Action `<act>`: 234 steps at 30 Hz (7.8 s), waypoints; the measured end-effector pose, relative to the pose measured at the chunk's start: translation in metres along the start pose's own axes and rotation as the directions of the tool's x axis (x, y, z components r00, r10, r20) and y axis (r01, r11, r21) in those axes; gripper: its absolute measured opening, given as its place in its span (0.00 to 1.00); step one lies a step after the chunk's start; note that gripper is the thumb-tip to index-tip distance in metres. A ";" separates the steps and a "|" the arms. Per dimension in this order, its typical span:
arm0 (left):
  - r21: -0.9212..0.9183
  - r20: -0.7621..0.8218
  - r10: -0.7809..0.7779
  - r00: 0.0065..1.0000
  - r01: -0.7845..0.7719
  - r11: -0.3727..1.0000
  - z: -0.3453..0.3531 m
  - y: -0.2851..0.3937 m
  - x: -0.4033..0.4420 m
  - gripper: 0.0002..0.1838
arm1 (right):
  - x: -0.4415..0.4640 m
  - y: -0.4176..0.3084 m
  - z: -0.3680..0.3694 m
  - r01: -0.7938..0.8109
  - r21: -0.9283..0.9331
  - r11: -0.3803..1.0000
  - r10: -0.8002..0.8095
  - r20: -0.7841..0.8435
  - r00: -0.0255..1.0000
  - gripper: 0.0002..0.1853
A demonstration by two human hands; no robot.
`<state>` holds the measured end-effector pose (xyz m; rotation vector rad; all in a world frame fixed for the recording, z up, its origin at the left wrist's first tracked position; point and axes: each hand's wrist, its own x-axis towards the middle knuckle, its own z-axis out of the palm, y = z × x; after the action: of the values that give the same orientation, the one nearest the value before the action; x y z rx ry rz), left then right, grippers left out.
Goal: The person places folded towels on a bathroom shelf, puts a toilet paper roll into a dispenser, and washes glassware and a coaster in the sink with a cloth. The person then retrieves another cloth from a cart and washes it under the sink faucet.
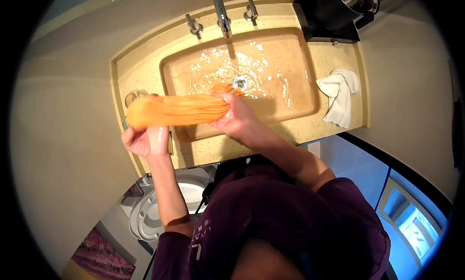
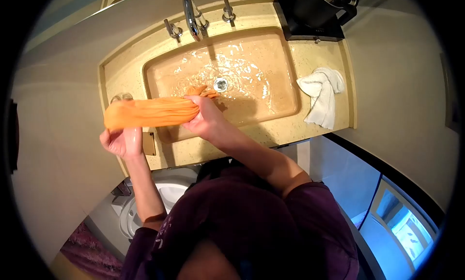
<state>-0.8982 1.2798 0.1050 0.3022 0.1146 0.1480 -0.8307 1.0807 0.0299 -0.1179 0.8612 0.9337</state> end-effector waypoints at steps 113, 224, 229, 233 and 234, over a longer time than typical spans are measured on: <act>0.723 -0.400 0.140 0.906 0.219 0.655 -0.026 -0.166 0.039 0.17 | -0.025 -0.060 -0.017 0.665 -0.302 0.683 -0.624 0.233 0.746 0.10; 0.196 -0.061 -0.578 0.813 0.578 0.792 0.041 -0.302 -0.014 0.23 | -0.168 -0.105 -0.112 0.794 0.013 0.608 -0.794 -0.003 0.608 0.18; 0.437 -0.323 -0.671 0.667 0.735 0.519 0.021 -0.270 -0.063 0.27 | -0.188 -0.113 -0.115 0.864 -0.498 0.068 -0.955 0.219 0.201 0.26; 0.093 -0.230 -0.833 0.503 0.864 0.496 0.027 -0.247 -0.096 0.29 | -0.226 -0.194 -0.087 0.322 -0.784 -0.530 -0.844 0.523 -0.115 0.40; -0.008 -0.325 -0.776 0.540 0.819 0.573 0.022 -0.236 -0.098 0.28 | -0.221 -0.224 -0.082 0.147 -0.824 -0.547 -0.832 0.514 -0.210 0.39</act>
<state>-0.9613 1.0346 0.0630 0.3464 0.5626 -0.7651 -0.7786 0.7620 0.0694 -2.1661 0.3353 -0.5578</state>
